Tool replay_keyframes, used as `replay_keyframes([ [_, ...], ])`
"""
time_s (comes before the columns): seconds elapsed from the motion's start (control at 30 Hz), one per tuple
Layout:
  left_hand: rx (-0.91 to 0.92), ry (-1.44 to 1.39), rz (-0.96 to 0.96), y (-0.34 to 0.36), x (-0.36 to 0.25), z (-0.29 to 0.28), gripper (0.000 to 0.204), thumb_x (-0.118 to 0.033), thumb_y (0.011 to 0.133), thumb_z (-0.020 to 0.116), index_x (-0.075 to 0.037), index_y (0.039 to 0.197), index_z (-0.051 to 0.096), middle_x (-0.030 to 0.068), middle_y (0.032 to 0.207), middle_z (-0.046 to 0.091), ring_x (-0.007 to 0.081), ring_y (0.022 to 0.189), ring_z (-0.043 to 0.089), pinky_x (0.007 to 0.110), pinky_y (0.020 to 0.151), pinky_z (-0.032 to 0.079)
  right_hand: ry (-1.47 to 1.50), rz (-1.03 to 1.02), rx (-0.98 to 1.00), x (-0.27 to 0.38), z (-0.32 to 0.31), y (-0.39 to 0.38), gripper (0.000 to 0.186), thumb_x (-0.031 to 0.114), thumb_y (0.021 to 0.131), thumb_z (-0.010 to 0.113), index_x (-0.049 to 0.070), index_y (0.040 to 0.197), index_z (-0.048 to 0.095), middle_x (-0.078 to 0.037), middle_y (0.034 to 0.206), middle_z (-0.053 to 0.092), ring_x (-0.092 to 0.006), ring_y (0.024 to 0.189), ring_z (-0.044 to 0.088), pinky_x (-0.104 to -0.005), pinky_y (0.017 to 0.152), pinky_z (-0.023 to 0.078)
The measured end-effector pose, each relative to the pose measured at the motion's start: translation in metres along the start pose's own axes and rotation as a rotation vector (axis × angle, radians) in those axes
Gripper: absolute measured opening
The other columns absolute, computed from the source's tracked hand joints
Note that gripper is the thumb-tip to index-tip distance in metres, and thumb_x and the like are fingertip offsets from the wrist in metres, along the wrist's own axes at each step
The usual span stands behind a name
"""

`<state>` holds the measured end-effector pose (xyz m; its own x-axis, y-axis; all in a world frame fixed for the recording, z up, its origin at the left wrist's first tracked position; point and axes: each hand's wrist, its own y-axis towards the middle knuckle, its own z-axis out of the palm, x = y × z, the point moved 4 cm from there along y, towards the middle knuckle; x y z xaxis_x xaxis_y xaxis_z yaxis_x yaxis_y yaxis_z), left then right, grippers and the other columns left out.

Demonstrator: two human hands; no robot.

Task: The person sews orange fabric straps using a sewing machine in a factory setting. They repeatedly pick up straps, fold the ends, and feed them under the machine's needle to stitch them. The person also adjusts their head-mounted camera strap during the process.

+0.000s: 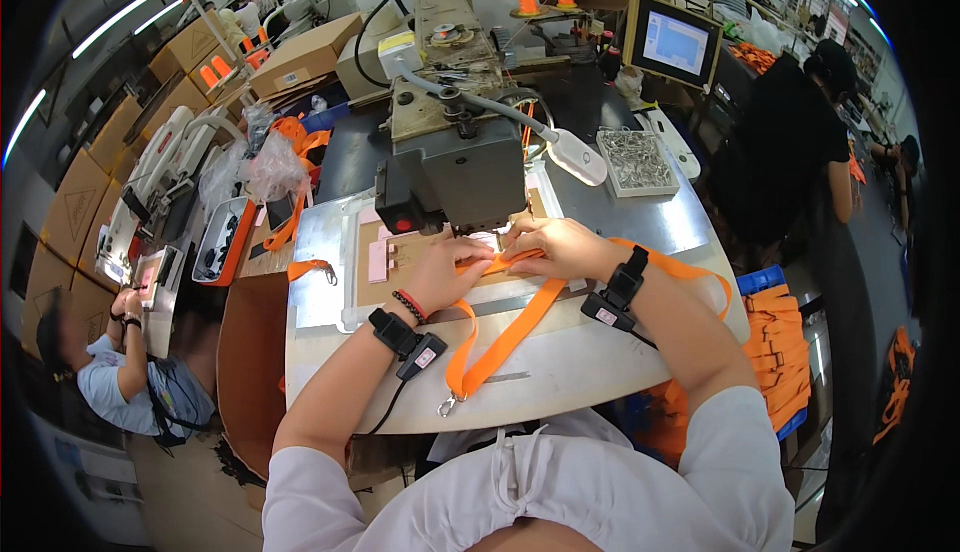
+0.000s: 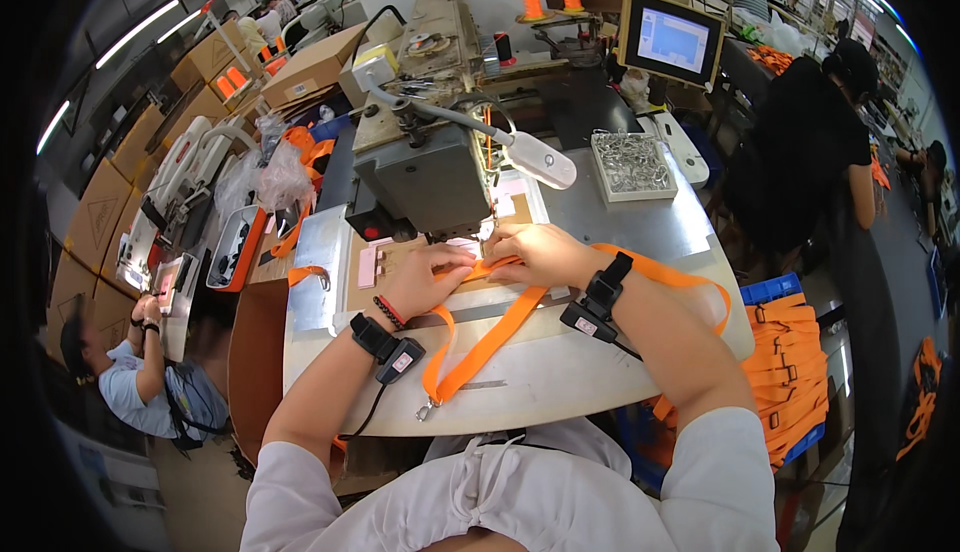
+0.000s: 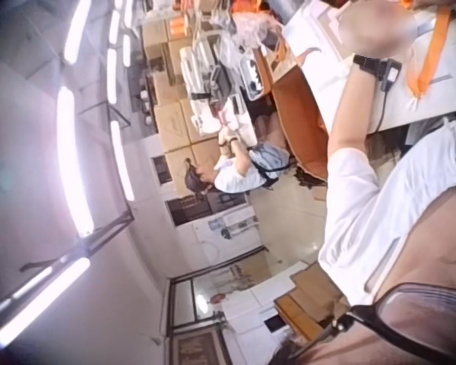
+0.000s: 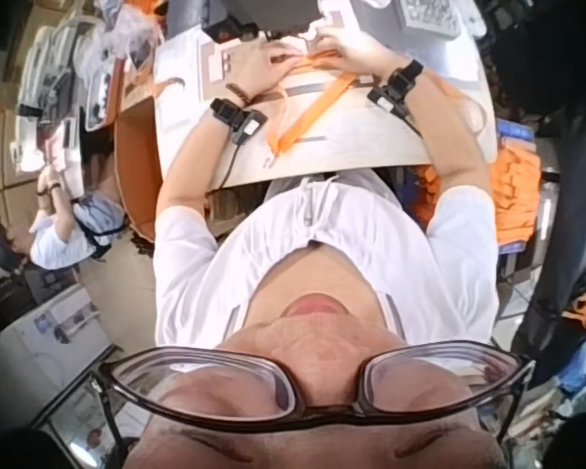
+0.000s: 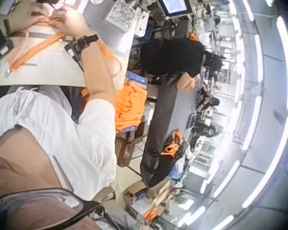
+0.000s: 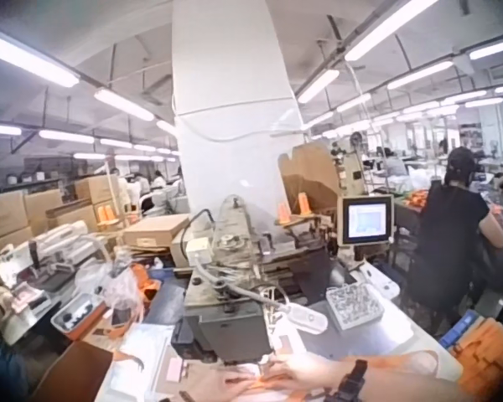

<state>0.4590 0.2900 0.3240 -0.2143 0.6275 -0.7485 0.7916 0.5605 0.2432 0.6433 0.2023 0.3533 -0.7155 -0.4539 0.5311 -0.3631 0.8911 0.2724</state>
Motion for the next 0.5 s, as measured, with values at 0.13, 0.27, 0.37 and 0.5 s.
replay_keyframes([
  [0.13, 0.046, 0.005, 0.033, 0.002, -0.011, 0.000, 0.022, -0.012, 0.082, 0.076, 0.001, 0.100, 0.072, 0.0116, 0.106, 0.072, 0.0194, 0.099, 0.069, 0.028, 0.089, 0.053, 0.052, -0.029, -0.017, -0.009, 0.002, -0.001, 0.025, 0.029, 0.084, 0.074, 0.009, 0.101, 0.075, -0.004, 0.108, 0.067, -0.0250, 0.096, 0.066, -0.0350, 0.084, 0.053],
  [0.27, 0.067, -0.071, -0.005, 0.006, -0.016, 0.000, 0.021, -0.011, 0.081, 0.076, 0.002, 0.097, 0.072, 0.0110, 0.103, 0.073, 0.0172, 0.097, 0.069, 0.027, 0.088, 0.053, 0.099, -0.033, -0.030, -0.013, 0.004, -0.002, 0.024, 0.027, 0.084, 0.075, 0.009, 0.100, 0.075, -0.003, 0.108, 0.068, -0.0246, 0.096, 0.066, -0.0347, 0.083, 0.053],
  [0.37, 0.074, -0.094, -0.105, 0.011, -0.015, -0.001, 0.017, -0.009, 0.080, 0.077, 0.002, 0.092, 0.073, 0.0099, 0.099, 0.074, 0.0158, 0.093, 0.069, 0.026, 0.086, 0.054, 0.108, -0.040, -0.055, -0.011, 0.002, -0.001, 0.023, 0.026, 0.083, 0.075, 0.009, 0.099, 0.075, -0.003, 0.107, 0.068, -0.0240, 0.096, 0.066, -0.0345, 0.083, 0.053],
  [0.5, 0.077, -0.114, -0.020, 0.011, -0.013, 0.000, 0.013, -0.009, 0.079, 0.077, 0.000, 0.088, 0.074, 0.0082, 0.099, 0.073, 0.0149, 0.089, 0.069, 0.025, 0.084, 0.054, 0.128, -0.001, -0.037, -0.012, 0.003, -0.002, 0.024, 0.024, 0.082, 0.076, 0.007, 0.100, 0.076, -0.005, 0.110, 0.069, -0.0243, 0.097, 0.067, -0.0332, 0.084, 0.054],
])
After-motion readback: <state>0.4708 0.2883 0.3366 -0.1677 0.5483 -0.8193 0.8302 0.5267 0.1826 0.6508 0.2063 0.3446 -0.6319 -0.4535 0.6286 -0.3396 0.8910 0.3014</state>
